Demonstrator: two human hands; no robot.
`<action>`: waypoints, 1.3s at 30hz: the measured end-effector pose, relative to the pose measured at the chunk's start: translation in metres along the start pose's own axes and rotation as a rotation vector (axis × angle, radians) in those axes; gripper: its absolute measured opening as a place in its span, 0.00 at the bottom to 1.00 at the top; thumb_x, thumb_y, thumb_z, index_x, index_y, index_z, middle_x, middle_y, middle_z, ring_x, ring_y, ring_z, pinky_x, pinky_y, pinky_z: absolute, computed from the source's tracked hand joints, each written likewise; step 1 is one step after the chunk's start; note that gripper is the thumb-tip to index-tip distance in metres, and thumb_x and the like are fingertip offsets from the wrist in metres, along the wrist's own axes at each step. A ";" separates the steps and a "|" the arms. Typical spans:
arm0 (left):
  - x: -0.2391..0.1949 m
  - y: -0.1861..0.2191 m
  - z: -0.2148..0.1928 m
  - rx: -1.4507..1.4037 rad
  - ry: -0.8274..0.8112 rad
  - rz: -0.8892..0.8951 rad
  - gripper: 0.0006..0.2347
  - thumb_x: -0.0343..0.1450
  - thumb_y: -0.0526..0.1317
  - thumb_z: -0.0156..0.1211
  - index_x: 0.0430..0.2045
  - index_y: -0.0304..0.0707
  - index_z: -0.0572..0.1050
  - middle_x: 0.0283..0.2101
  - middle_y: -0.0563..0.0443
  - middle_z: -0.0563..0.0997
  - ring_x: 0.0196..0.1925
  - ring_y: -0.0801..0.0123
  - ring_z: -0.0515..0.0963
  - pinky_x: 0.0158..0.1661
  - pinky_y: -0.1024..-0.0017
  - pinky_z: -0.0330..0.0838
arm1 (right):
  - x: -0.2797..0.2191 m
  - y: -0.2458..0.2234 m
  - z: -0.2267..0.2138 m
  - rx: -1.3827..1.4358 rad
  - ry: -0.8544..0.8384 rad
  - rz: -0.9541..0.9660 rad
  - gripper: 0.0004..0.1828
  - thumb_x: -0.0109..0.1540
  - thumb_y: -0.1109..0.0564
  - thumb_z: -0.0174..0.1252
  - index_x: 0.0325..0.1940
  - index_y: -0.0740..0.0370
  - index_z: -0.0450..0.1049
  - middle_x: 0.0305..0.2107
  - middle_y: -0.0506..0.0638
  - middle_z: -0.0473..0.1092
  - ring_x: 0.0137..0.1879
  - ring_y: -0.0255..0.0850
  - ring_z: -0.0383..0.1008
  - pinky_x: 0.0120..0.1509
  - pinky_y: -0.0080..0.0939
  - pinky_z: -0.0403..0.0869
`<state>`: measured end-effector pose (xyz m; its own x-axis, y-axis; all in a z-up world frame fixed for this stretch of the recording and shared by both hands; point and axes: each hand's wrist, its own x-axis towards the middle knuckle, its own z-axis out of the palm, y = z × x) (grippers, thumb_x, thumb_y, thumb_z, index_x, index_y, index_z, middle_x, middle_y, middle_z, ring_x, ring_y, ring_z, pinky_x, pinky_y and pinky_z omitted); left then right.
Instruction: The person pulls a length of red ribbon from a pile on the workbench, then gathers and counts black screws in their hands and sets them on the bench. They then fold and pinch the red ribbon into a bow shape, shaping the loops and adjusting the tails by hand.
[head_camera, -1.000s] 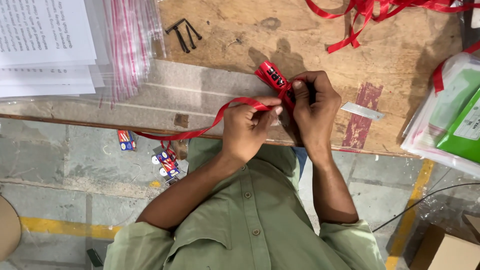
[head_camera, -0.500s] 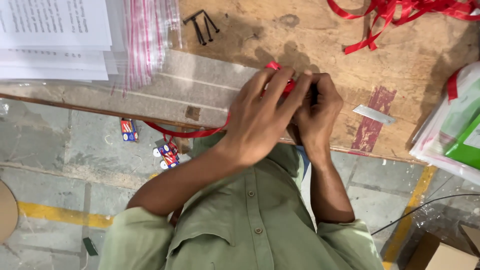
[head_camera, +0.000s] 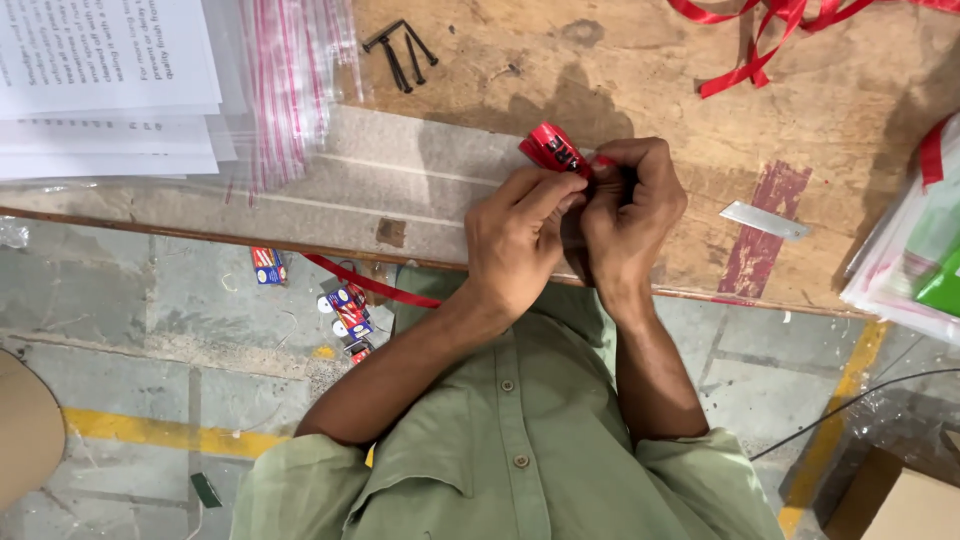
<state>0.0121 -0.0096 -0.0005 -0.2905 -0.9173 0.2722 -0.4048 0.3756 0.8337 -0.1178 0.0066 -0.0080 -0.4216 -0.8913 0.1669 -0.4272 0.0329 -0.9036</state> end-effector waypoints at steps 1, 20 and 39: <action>-0.001 -0.002 0.001 -0.063 0.011 -0.034 0.15 0.69 0.26 0.59 0.48 0.42 0.77 0.42 0.51 0.79 0.41 0.63 0.85 0.39 0.69 0.81 | 0.000 0.002 -0.001 0.015 -0.002 -0.007 0.12 0.60 0.77 0.47 0.43 0.69 0.68 0.34 0.54 0.72 0.39 0.37 0.70 0.45 0.37 0.72; 0.010 0.007 -0.008 -0.032 -0.003 -0.119 0.04 0.73 0.33 0.63 0.39 0.37 0.78 0.34 0.44 0.79 0.32 0.49 0.80 0.33 0.57 0.73 | 0.014 0.012 -0.009 0.191 0.058 0.202 0.06 0.63 0.73 0.52 0.37 0.67 0.69 0.31 0.49 0.72 0.36 0.31 0.67 0.43 0.33 0.70; 0.029 -0.003 -0.022 -0.051 -0.299 -0.095 0.03 0.75 0.35 0.58 0.39 0.38 0.76 0.26 0.39 0.81 0.30 0.44 0.82 0.31 0.51 0.72 | 0.026 0.009 -0.021 0.772 -0.152 0.455 0.10 0.63 0.77 0.50 0.35 0.67 0.65 0.28 0.57 0.70 0.23 0.32 0.58 0.27 0.30 0.58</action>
<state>0.0239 -0.0406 0.0159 -0.4981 -0.8660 0.0449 -0.4008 0.2758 0.8737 -0.1491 -0.0069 -0.0042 -0.2852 -0.9181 -0.2751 0.4322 0.1330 -0.8919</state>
